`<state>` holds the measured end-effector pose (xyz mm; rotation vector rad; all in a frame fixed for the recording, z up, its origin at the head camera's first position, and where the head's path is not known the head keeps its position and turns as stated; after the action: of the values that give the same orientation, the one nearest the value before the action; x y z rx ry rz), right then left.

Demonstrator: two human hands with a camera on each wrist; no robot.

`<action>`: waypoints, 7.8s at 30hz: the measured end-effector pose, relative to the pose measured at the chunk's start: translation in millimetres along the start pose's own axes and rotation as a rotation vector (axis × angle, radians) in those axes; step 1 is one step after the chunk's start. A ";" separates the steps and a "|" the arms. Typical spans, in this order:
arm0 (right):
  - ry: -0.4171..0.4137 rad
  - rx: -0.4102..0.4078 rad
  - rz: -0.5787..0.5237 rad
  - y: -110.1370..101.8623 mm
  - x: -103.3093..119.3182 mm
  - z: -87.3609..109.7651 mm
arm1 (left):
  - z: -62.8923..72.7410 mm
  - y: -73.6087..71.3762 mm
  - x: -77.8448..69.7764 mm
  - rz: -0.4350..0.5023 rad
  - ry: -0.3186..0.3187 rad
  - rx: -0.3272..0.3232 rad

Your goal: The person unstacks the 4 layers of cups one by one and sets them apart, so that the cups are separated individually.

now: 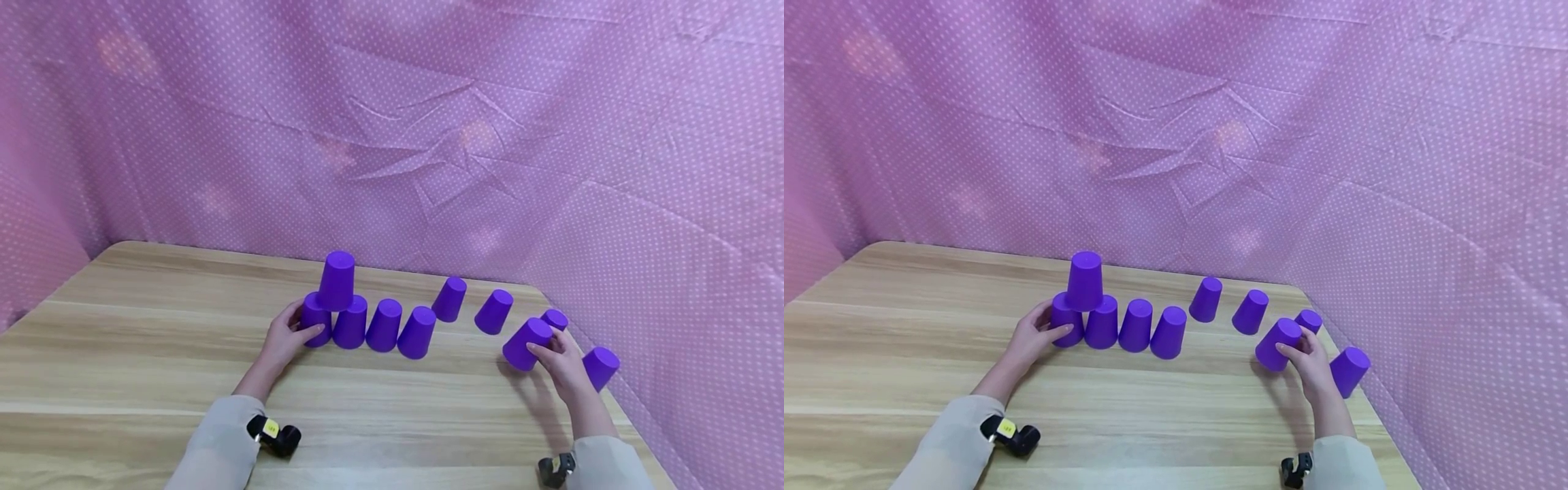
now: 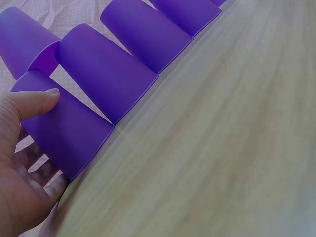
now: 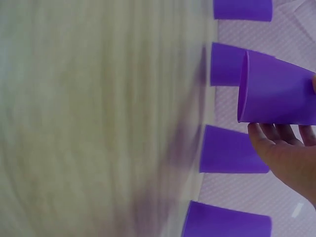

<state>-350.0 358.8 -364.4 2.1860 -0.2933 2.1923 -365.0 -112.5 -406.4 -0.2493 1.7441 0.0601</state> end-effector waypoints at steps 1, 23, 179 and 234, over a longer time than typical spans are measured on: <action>0.018 -0.002 0.004 -1.2 -2.2 -1.2 | 0.0 0.1 0.1 0.001 0.000 0.001; 0.086 -0.014 0.057 -13.5 -34.5 -24.2 | 1.2 1.8 2.8 -0.014 -0.014 -0.001; -0.253 0.369 0.047 251.6 117.5 15.5 | 8.3 3.0 3.7 -0.011 -0.022 -0.026; -0.076 0.073 -0.012 87.4 8.0 -30.6 | 13.8 6.9 -0.7 -0.045 -0.012 -0.032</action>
<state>-393.9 276.8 -366.0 2.3058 -0.2055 2.1509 -353.0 -103.2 -409.1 -0.3109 1.7258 0.0574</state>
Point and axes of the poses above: each hand's wrist, its own z-axis away from the middle knuckle, its own y-axis out of the palm, x = y × z, the point moved 9 cm from there along -z, towards the middle knuckle, and after that the axes turned 6 degrees about -x, right-handed, at the moved point
